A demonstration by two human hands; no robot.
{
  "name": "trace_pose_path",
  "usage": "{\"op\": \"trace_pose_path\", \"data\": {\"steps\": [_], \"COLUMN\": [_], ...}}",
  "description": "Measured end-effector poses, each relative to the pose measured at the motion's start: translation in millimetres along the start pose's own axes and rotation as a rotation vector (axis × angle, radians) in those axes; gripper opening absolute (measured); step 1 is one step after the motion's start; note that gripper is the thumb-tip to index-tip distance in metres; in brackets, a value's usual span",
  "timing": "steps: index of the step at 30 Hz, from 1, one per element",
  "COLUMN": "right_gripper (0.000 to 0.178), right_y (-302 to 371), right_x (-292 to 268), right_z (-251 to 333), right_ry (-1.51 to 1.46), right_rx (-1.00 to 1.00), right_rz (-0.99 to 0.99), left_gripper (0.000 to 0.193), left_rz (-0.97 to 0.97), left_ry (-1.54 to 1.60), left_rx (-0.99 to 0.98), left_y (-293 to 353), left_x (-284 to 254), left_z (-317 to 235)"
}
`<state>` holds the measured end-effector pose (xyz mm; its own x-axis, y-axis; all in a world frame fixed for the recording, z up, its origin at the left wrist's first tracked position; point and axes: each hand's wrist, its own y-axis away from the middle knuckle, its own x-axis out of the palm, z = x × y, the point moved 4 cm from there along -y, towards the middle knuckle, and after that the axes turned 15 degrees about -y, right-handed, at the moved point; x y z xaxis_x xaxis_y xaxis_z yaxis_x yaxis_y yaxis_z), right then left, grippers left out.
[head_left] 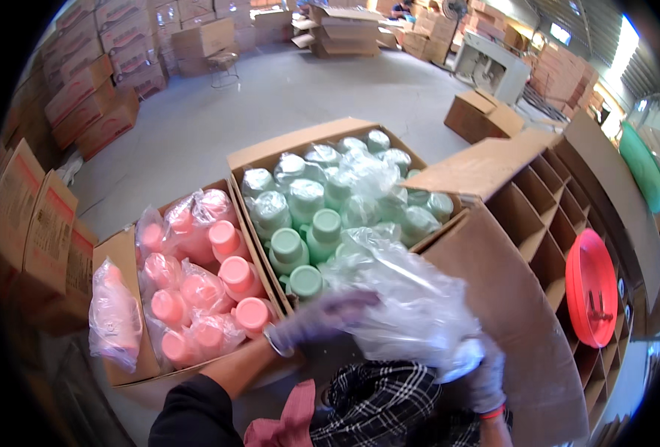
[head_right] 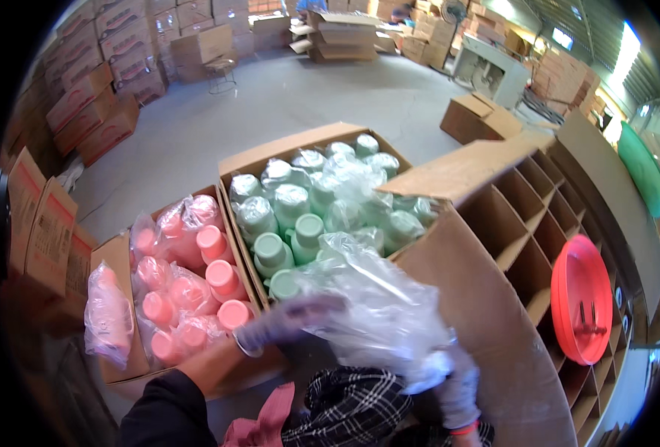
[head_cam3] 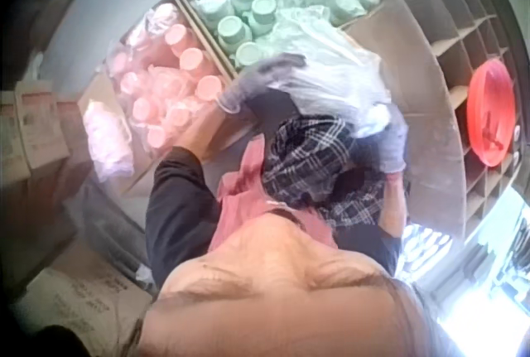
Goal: The person sits on the floor in a warehouse and assembles thermos flasks by hand. They pick up pink and green flasks, insert black rubber stoppers, and screw on lids. The person then wraps the assembled flasks in plastic bags and places them into a cardboard box with dividers.
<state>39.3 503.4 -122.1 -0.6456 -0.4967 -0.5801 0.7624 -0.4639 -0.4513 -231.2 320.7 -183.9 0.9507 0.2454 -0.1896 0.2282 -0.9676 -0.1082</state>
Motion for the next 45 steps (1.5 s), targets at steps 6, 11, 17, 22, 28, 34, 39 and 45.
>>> {"op": "trace_pose_path", "data": {"steps": [6,11,17,22,28,34,39,45], "right_gripper": [0.027,0.026,0.026,0.080,0.045,0.062,0.055,0.045], "right_y": [143.2,313.3,503.3,562.8,369.0,188.8,227.0,220.4], "right_x": [-110.5,-104.8,-108.3,-107.4,-115.8,-92.7,-48.3,-81.0], "right_z": [-20.3,-77.5,-130.0,-138.4,-41.7,145.5,113.5,160.2], "right_ry": [0.044,0.455,0.757,0.600,0.782,-0.338,-0.136,0.125], "right_rx": [0.484,0.663,1.583,1.833,1.442,0.260,0.117,0.211], "right_rz": [-0.430,-0.379,0.143,0.560,0.698,-0.053,-0.044,-0.086], "left_gripper": [0.078,0.090,0.096,0.060,0.051,0.063,0.040,0.070], "left_rz": [-0.332,-0.126,-0.332,-0.329,-0.291,0.198,0.395,-0.281], "left_ry": [-1.365,-1.419,-1.111,-0.337,-0.253,0.766,0.053,-1.345], "left_rx": [-0.322,-0.403,-0.192,-0.281,-0.215,-0.444,-0.320,-0.515], "left_y": [23.7,-7.3,-35.0,1.7,107.7,107.0,53.9,17.7], "left_x": [-81.4,-71.3,-142.9,-72.1,45.8,244.9,188.3,-85.7], "left_z": [130.8,153.4,100.6,-33.6,-13.8,-97.8,-107.5,100.8]}}
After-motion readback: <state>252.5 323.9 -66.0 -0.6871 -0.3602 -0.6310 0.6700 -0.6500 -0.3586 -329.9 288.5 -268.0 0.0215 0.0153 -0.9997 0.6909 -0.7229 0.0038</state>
